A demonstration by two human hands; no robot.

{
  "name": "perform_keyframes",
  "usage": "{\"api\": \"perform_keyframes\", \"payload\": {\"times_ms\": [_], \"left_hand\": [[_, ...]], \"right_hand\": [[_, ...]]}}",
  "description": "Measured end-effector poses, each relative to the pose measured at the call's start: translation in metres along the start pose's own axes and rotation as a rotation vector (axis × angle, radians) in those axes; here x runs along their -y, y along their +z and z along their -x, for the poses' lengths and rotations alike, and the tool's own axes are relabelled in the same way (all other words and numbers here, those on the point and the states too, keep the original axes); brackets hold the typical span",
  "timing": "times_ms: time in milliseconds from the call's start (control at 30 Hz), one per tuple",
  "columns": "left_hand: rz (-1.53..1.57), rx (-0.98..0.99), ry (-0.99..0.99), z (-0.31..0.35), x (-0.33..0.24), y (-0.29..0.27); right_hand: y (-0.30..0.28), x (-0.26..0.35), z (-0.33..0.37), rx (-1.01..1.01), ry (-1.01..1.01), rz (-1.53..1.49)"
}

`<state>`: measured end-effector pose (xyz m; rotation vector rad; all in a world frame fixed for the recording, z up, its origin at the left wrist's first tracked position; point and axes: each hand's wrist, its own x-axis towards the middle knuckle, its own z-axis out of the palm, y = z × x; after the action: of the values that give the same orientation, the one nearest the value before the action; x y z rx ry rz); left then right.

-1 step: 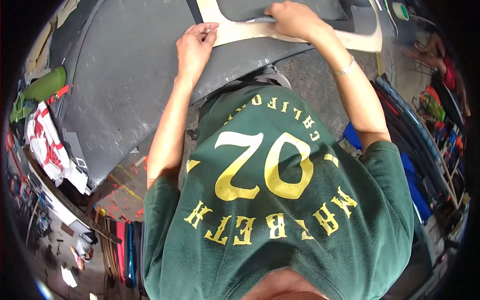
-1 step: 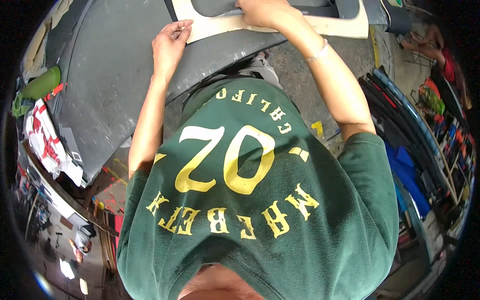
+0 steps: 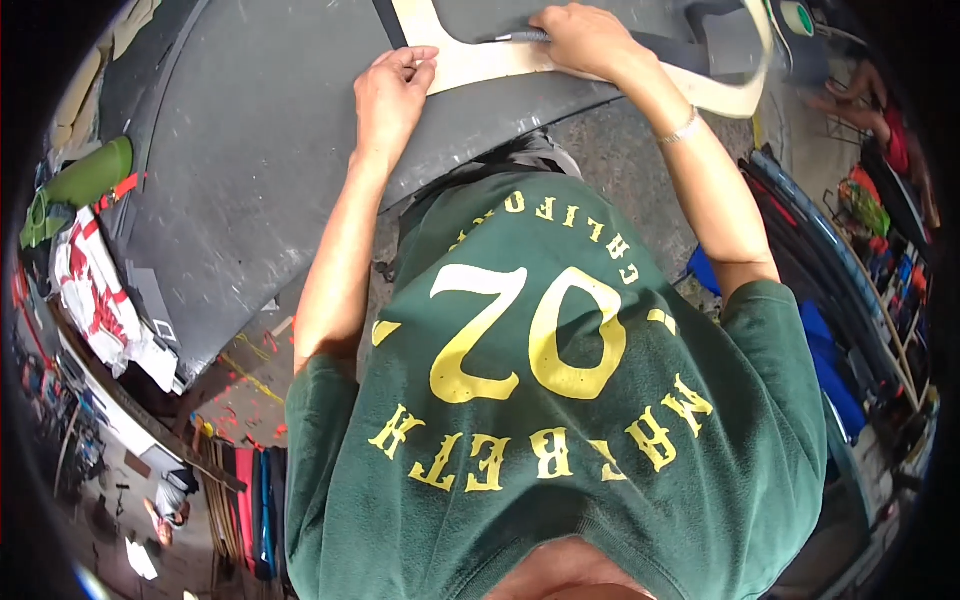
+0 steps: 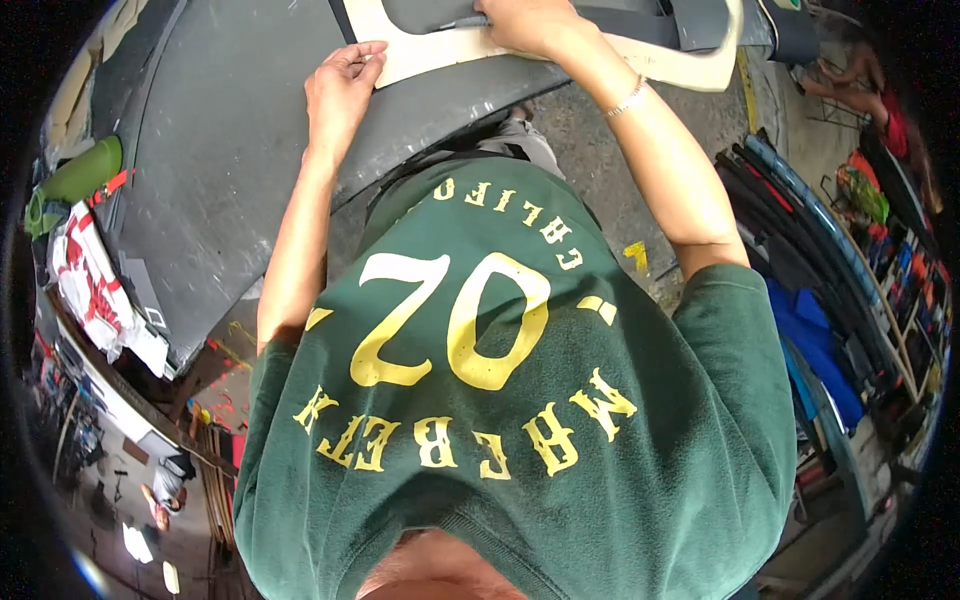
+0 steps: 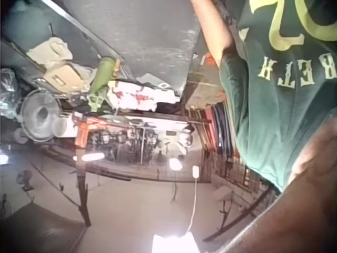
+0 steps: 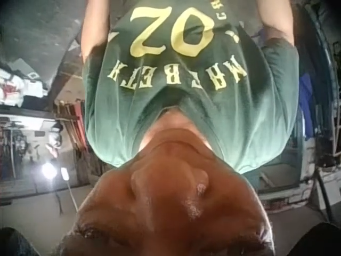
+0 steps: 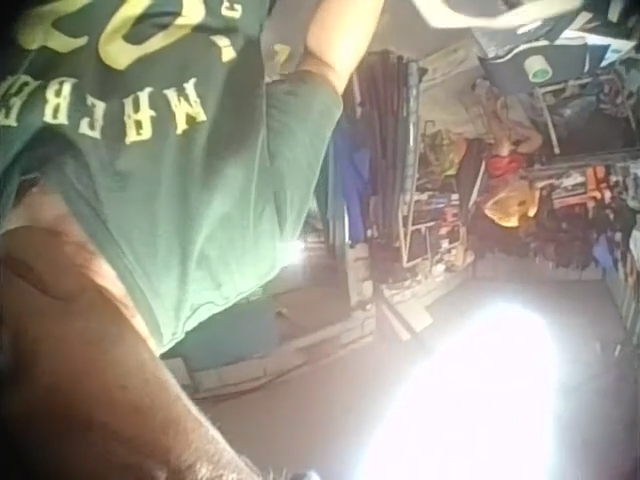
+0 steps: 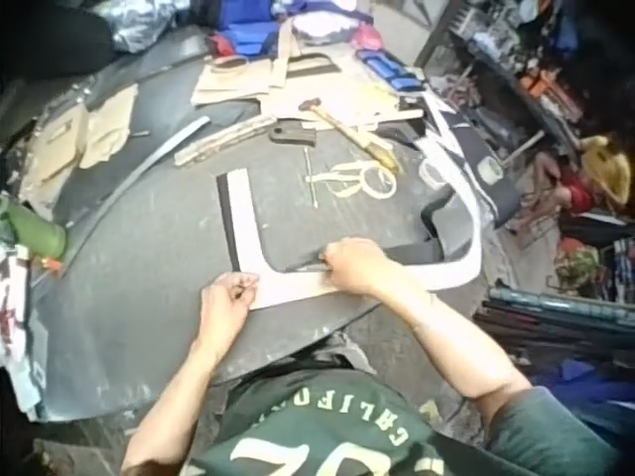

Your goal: Measuring and cutting out paper templates for soft goods manufacturing using a utility knife and ruler.

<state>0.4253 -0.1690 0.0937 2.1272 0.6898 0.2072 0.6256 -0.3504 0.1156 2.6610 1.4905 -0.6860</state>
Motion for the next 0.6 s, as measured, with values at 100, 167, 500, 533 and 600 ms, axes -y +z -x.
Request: {"api": "perform_keyframes", "payload": {"times_ms": [100, 167, 500, 533, 600], "left_hand": [[-0.151, 0.016, 0.082, -0.013, 0.005, 0.002], [-0.217, 0.037, 0.115, -0.017, 0.008, -0.002], [-0.667, 0.044, 0.484, 0.003, -0.001, 0.001], [-0.619, 0.066, 0.526, 0.015, -0.001, 0.012], [-0.573, 0.086, 0.564, 0.03, 0.009, 0.027]], "right_hand": [[0.02, -0.017, -0.014, -0.134, 0.042, -0.046], [0.019, -0.02, -0.016, -0.179, 0.08, -0.034], [0.005, 0.0, -0.042, -0.134, 0.035, -0.066], [0.003, 0.003, -0.044, -0.135, 0.04, -0.065], [0.002, 0.006, -0.049, -0.13, 0.008, -0.077]]}}
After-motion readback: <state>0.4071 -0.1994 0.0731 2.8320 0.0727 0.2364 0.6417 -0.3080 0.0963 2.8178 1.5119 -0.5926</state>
